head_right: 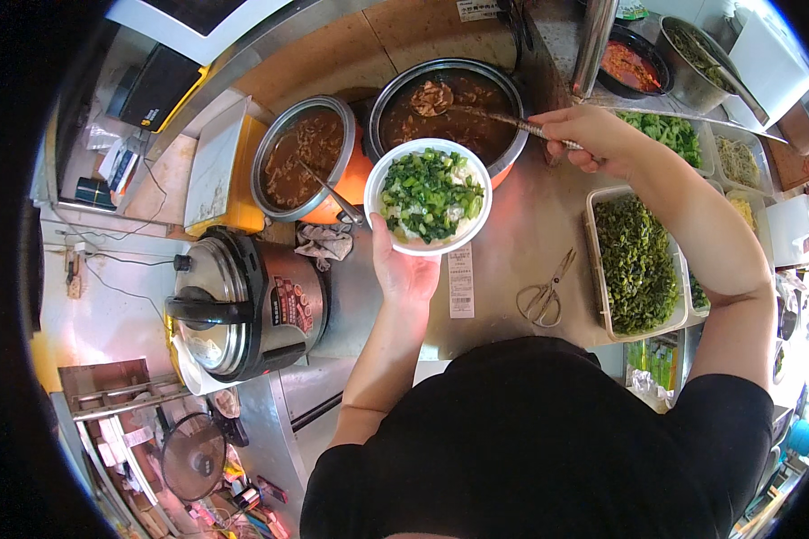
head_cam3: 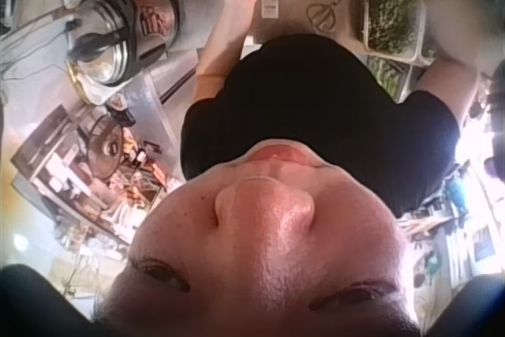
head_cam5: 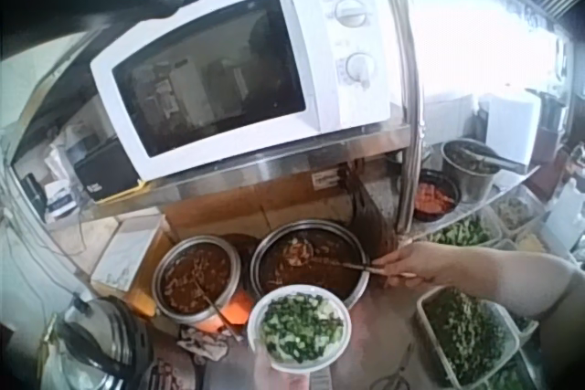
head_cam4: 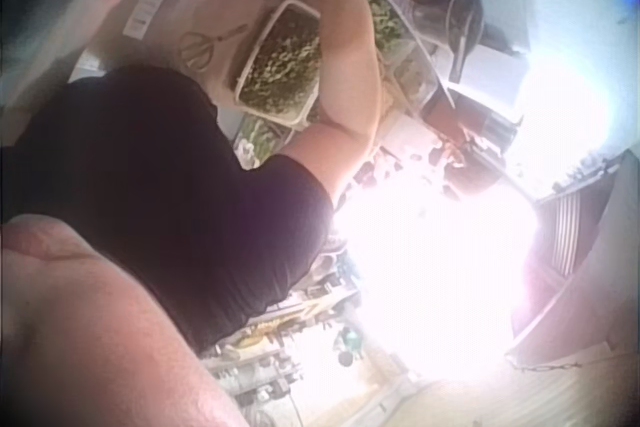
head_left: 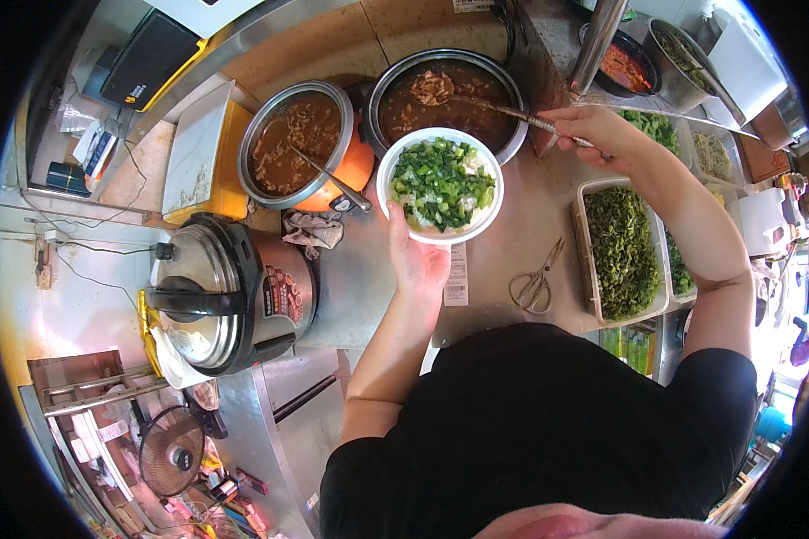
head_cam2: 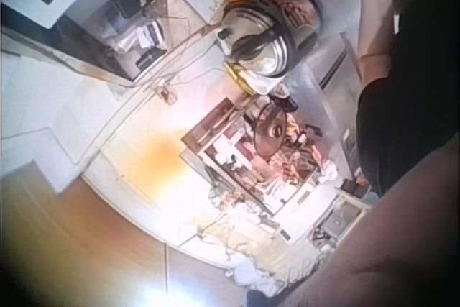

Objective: The person assembles two takeaway bowls in a commercial kitchen. They scoop rice into bowls, add shredded egg and chopped greens, ladle stew over the top, and use scissors to cut the meat. The person also fills several small plastic cups with water from a dispenser. The finished bowls are placed on a counter.

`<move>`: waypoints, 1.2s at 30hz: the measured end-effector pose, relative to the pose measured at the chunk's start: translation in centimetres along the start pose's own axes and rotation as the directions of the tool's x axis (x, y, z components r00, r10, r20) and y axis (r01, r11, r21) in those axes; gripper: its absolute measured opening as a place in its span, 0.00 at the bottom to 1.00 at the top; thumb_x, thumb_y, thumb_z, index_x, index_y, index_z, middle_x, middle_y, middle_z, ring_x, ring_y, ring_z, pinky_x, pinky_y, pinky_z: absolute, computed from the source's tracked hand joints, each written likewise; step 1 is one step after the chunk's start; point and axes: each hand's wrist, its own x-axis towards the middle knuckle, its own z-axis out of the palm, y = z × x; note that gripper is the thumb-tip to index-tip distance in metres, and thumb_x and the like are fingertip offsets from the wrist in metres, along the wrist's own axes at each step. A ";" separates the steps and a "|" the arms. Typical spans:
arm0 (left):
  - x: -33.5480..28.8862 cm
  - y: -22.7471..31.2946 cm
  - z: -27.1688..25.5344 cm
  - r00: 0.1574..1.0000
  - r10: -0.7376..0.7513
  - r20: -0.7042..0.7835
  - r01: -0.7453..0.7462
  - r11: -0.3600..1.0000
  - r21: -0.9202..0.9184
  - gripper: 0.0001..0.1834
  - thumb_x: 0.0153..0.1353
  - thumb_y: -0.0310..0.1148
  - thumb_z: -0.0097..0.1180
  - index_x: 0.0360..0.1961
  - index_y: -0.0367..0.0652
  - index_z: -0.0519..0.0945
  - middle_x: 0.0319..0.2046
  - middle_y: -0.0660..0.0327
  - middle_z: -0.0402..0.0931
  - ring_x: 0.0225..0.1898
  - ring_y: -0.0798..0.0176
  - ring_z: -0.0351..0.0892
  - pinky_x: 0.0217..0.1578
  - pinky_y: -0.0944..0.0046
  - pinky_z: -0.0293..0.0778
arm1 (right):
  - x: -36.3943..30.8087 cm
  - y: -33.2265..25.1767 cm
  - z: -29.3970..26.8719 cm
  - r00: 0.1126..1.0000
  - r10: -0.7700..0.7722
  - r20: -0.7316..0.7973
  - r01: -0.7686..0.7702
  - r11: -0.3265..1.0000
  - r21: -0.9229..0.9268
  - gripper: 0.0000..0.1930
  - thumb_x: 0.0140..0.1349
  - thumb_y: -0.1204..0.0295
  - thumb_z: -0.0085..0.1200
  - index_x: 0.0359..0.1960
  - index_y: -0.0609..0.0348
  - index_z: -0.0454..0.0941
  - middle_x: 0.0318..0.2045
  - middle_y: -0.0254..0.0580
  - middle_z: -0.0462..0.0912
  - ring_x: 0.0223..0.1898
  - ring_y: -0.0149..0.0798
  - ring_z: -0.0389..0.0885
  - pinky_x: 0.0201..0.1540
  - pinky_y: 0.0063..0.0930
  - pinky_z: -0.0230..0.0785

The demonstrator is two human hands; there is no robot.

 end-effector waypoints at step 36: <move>7.5 -0.4 -1.3 0.955 0.204 0.213 -0.186 0.977 -0.101 0.42 0.62 0.59 0.54 0.71 0.52 0.58 0.70 0.64 0.58 0.71 0.55 0.56 0.68 0.43 0.57 | -9.8 4.5 3.1 0.907 -0.420 -0.026 0.373 0.830 -0.415 0.25 0.66 0.77 0.50 0.66 0.56 0.68 0.32 0.37 0.79 0.24 0.32 0.74 0.27 0.23 0.65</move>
